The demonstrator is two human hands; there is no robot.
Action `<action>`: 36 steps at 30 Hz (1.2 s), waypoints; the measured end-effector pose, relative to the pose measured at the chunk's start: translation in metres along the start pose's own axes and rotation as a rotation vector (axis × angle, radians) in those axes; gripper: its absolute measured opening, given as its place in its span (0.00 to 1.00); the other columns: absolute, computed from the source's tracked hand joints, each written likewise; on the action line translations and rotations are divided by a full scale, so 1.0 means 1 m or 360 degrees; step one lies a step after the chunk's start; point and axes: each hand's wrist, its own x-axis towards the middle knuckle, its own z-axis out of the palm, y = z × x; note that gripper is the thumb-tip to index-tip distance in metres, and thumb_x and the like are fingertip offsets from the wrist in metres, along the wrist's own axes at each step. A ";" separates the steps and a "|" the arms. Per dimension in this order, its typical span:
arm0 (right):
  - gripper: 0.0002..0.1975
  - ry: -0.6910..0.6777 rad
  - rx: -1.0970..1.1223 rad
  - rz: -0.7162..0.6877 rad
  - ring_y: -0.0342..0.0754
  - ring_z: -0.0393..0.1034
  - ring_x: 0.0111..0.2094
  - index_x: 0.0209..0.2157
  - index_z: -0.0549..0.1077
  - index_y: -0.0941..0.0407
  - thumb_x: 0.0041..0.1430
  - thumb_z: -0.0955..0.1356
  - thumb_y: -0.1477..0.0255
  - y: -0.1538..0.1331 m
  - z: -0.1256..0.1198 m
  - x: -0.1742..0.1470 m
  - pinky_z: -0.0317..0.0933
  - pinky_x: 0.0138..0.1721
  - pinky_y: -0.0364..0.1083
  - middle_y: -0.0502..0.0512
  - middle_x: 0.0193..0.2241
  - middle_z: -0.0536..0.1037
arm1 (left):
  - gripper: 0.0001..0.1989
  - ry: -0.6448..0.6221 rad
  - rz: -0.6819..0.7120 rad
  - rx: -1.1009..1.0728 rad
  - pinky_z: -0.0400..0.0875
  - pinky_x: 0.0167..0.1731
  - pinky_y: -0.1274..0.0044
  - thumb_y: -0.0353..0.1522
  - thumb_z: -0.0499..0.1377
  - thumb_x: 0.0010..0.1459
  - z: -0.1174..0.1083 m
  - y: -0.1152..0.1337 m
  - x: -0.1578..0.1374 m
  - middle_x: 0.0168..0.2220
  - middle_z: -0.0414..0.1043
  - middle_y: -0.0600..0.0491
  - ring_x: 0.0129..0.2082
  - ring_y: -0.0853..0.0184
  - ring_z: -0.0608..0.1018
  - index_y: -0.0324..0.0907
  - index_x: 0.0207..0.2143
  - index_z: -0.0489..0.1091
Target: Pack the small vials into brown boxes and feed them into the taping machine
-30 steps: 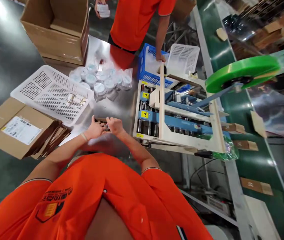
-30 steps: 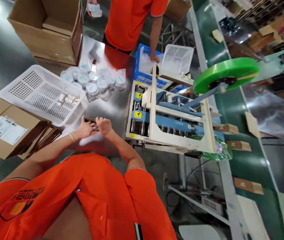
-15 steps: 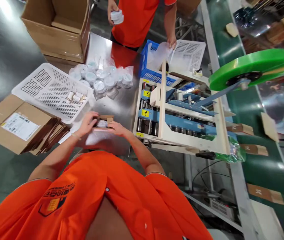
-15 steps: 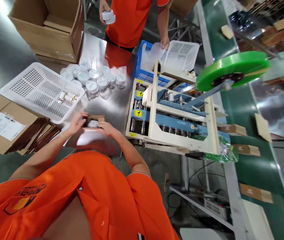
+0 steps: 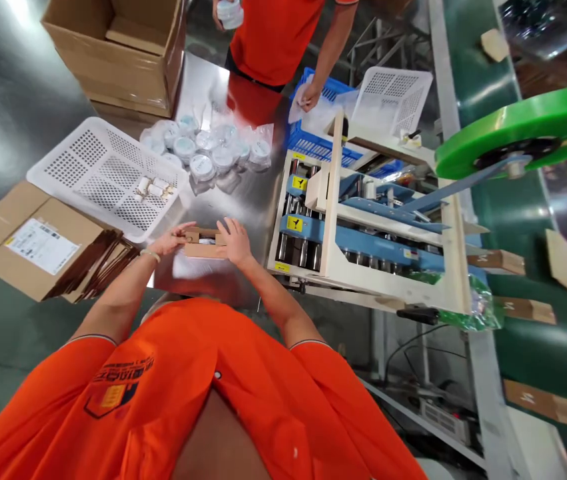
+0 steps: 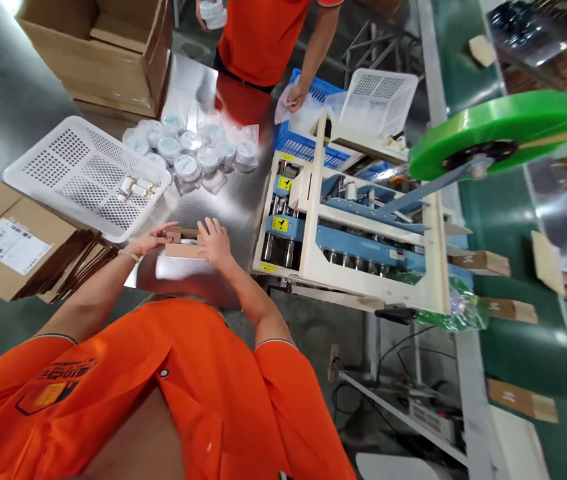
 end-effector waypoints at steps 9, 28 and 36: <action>0.29 0.0176 0.0230 0.0021 0.65 0.60 0.74 0.74 0.68 0.53 0.77 0.67 0.61 0.049 0.071 -0.027 0.63 0.67 0.61 0.68 0.75 0.66 | 0.54 -0.0006 -0.0035 0.1931 0.43 0.76 0.41 0.53 0.65 0.66 0.047 0.039 -0.037 0.77 0.50 0.17 0.80 0.29 0.49 0.20 0.77 0.53; 0.25 0.0402 0.0263 0.0851 0.67 0.64 0.68 0.66 0.75 0.57 0.75 0.70 0.62 0.100 0.166 -0.065 0.63 0.64 0.65 0.74 0.69 0.69 | 0.59 -0.0235 0.0378 0.1152 0.46 0.76 0.47 0.50 0.73 0.58 0.238 0.134 0.321 0.74 0.49 0.13 0.77 0.31 0.54 0.15 0.73 0.54; 0.20 0.0552 0.0286 0.0824 0.65 0.64 0.67 0.61 0.76 0.58 0.72 0.71 0.66 0.109 0.163 -0.064 0.63 0.64 0.64 0.73 0.66 0.72 | 0.55 -0.0378 0.0774 0.0394 0.66 0.70 0.44 0.34 0.59 0.68 0.264 0.098 0.212 0.82 0.31 0.33 0.79 0.41 0.56 0.51 0.82 0.22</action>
